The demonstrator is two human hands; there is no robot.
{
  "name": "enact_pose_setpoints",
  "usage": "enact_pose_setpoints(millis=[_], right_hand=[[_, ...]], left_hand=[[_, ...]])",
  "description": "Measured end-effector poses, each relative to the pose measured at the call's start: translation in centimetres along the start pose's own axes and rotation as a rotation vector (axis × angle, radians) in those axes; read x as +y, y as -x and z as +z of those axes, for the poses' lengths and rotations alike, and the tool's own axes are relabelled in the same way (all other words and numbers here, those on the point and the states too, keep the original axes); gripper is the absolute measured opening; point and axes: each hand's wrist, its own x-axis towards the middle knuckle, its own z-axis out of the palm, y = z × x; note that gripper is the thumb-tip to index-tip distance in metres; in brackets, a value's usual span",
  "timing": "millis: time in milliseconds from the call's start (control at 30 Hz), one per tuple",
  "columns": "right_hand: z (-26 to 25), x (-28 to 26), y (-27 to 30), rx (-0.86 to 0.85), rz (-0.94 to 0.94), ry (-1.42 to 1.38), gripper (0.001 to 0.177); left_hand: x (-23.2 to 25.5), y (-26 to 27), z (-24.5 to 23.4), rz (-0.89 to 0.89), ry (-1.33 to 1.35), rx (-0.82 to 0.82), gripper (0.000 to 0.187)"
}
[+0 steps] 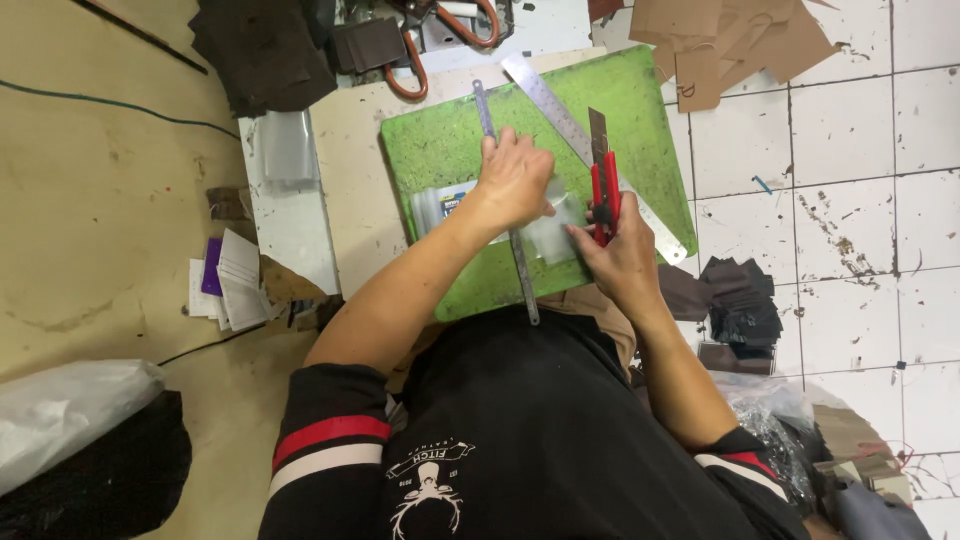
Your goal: Cutting small rectangular pieces of material using a ruler and a utility knife on a cutting mat.
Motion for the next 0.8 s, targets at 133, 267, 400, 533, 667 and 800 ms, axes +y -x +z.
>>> enact_pose_setpoints(millis=[133, 267, 400, 533, 667, 800], right_hand=[[-0.5, -0.6, -0.2, 0.04, -0.012, -0.105, 0.042], [-1.3, -1.3, -0.4, 0.157, -0.219, -0.328, 0.032], [-0.9, -0.5, -1.4, 0.305, -0.351, -0.556, 0.033], [1.3, 3.0, -2.5, 0.373, -0.344, -0.631, 0.032], [1.6, 1.4, -1.9, 0.323, -0.356, -0.684, 0.031], [0.6, 0.6, -1.3, 0.28, -0.402, -0.681, 0.031]], left_hand=[[-0.1, 0.7, -0.2, 0.168, 0.11, 0.069, 0.048], [3.5, 2.7, -5.6, 0.404, 0.424, 0.204, 0.047], [5.3, 3.4, -4.5, 0.29, 0.748, 0.518, 0.054], [5.7, 4.7, -3.8, 0.251, 1.036, 0.508, 0.055], [6.8, 5.4, -2.0, 0.158, 1.155, 0.518, 0.043], [8.4, 5.8, -2.3, 0.153, 1.152, 0.53, 0.036]])
